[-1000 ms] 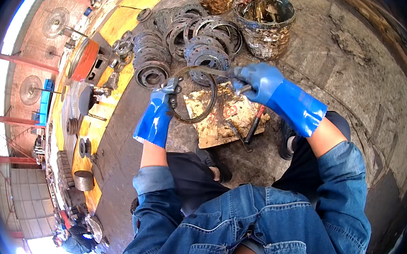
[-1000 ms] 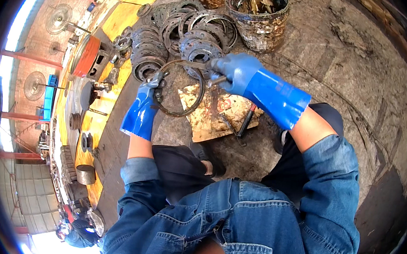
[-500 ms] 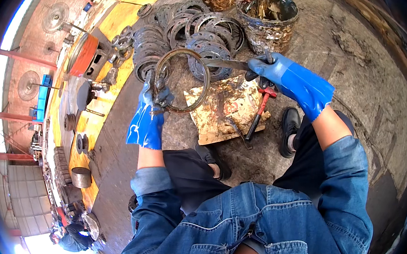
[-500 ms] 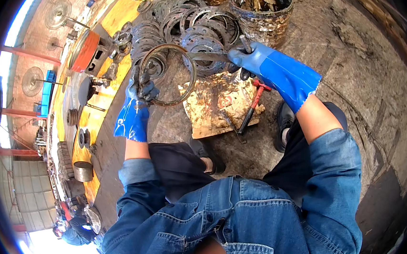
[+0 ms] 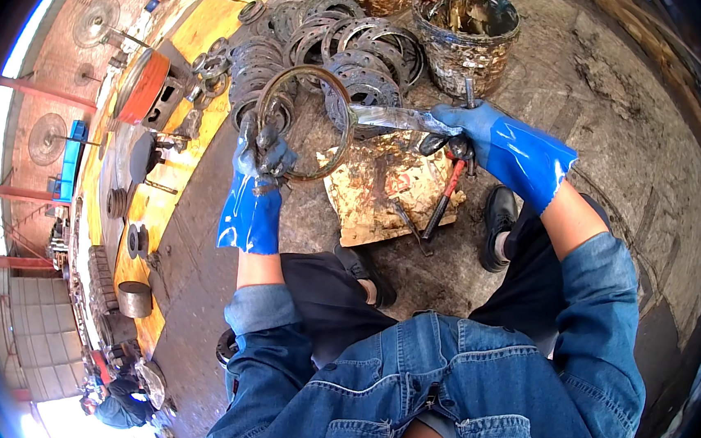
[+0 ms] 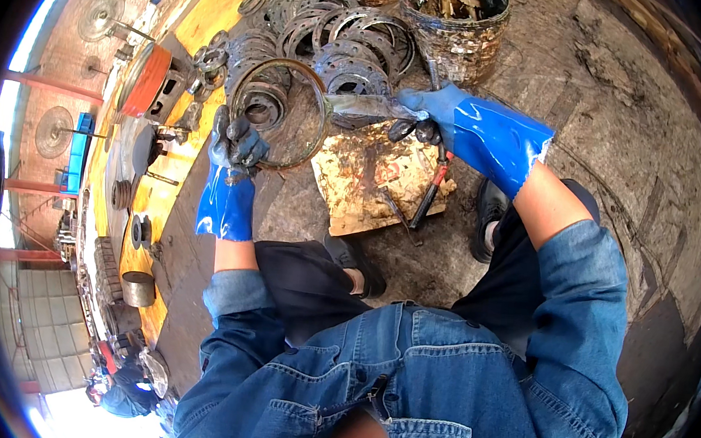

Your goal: The person cleans greasy metal rings using a scraper and a hammer. They scrape off old lubricant, tap the rings to loosen debris, and handle multiple rings individually while working on a small board on the floor.

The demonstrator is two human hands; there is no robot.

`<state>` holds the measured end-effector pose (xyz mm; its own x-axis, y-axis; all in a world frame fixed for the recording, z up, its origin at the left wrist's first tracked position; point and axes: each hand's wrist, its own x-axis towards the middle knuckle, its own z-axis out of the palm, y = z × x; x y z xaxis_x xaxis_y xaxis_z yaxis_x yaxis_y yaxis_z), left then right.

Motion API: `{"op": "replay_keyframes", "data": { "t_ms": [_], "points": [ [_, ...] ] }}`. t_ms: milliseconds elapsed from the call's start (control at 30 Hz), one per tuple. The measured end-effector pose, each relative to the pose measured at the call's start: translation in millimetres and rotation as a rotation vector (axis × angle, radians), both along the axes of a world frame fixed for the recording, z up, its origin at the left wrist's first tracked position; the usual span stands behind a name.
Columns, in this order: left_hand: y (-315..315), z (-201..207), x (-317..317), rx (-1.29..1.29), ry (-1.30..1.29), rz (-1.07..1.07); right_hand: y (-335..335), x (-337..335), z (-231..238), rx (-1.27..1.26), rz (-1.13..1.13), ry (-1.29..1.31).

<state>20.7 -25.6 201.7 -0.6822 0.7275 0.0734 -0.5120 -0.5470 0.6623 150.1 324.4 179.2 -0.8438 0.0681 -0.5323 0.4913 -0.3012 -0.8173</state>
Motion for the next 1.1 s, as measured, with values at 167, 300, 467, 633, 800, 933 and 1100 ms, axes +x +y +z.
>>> {"op": "replay_keyframes", "data": {
  "t_ms": [167,300,467,633,800,933,1100],
  "points": [
    [-0.1,5.2,-6.9,0.009,0.075,-0.089,-5.7,1.0,-6.6,-0.121,-0.009,-0.085],
    [-2.9,-0.8,-10.3,0.075,0.022,-0.017,-6.6,7.6,1.7,-0.223,0.105,-0.069],
    [-7.5,-3.9,-12.9,0.181,0.105,-0.043,-22.7,13.4,3.8,-0.44,0.067,-0.073],
    [-3.5,-5.1,-11.0,0.181,0.099,0.071,-29.5,18.5,3.3,-0.948,0.078,-0.409],
    [-6.7,-14.4,-20.2,0.186,0.072,0.225,-52.3,33.6,-3.0,-1.002,-0.089,-0.53],
    [-19.2,-20.0,-29.2,0.225,0.06,0.28,-45.0,46.6,4.5,-1.254,0.162,-0.494],
    [-12.2,-27.8,-26.0,0.12,0.083,0.33,-26.6,33.0,13.1,-0.354,-0.173,-0.106]
  ]
}}
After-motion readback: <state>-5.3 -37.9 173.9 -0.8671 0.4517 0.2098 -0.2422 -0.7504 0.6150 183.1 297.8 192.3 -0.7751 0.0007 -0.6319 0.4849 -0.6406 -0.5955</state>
